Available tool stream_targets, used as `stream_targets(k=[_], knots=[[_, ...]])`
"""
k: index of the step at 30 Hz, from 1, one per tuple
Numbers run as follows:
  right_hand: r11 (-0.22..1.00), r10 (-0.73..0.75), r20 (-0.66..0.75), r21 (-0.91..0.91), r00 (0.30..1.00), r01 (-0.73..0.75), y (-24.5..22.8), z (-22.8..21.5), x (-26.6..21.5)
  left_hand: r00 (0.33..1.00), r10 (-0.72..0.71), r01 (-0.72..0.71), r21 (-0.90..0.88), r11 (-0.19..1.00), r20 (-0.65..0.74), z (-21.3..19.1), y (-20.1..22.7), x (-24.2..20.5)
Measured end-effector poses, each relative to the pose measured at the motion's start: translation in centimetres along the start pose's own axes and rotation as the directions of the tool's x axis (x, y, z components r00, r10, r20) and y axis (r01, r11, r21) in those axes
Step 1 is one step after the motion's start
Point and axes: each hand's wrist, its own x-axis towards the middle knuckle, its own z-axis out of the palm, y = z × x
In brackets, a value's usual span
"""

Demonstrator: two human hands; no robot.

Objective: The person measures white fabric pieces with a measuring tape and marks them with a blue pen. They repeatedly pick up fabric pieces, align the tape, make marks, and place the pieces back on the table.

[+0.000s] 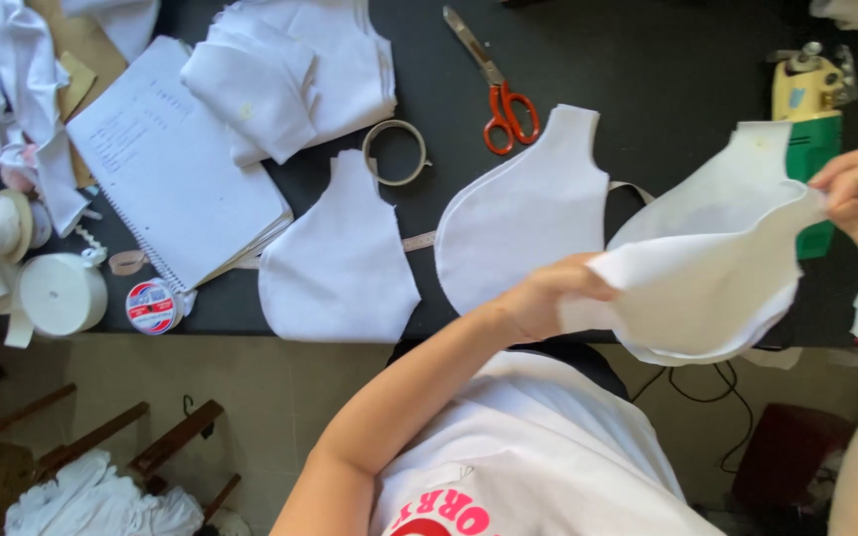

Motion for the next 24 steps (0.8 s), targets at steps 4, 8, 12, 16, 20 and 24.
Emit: stream_targets(k=[4, 8, 12, 16, 20, 24], knots=[[0.992, 0.087, 0.131, 0.083, 0.988, -0.099, -6.4, 0.8, 2.2, 0.998, -0.024, 0.028, -0.081, 0.996, 0.057, -2.3, 3.3, -7.6], [0.941, 0.098, 0.054, 0.319, 0.994, -0.110, -7.0, 4.0, 5.0, 0.977, 0.213, -0.204, -0.186, 0.961, 0.031, -4.8, 4.2, -16.1], [0.948, 0.315, 0.213, -0.032, 0.925, -0.316, -6.8, 8.6, 10.4, 0.934, 0.357, -0.355, -0.073, 0.932, 0.014, -3.7, 4.5, -21.1], [0.868, 0.495, 0.251, -0.183, 0.832, -0.462, -5.7, 13.6, 14.6, 0.907, 0.422, -0.422, 0.076, 0.904, 0.013, -1.9, 4.9, -24.0], [0.749, 0.627, 0.194, -0.418, 0.754, -0.515, -4.4, 16.7, 16.9, 0.863, 0.505, -0.489, 0.293, 0.822, 0.021, -0.5, 5.5, -25.9], [0.560, 0.636, 0.020, -0.699, 0.771, -0.444, -2.0, 17.2, 17.7, 0.847, 0.532, -0.502, 0.317, 0.805, -0.008, 0.6, 5.2, -26.0]])
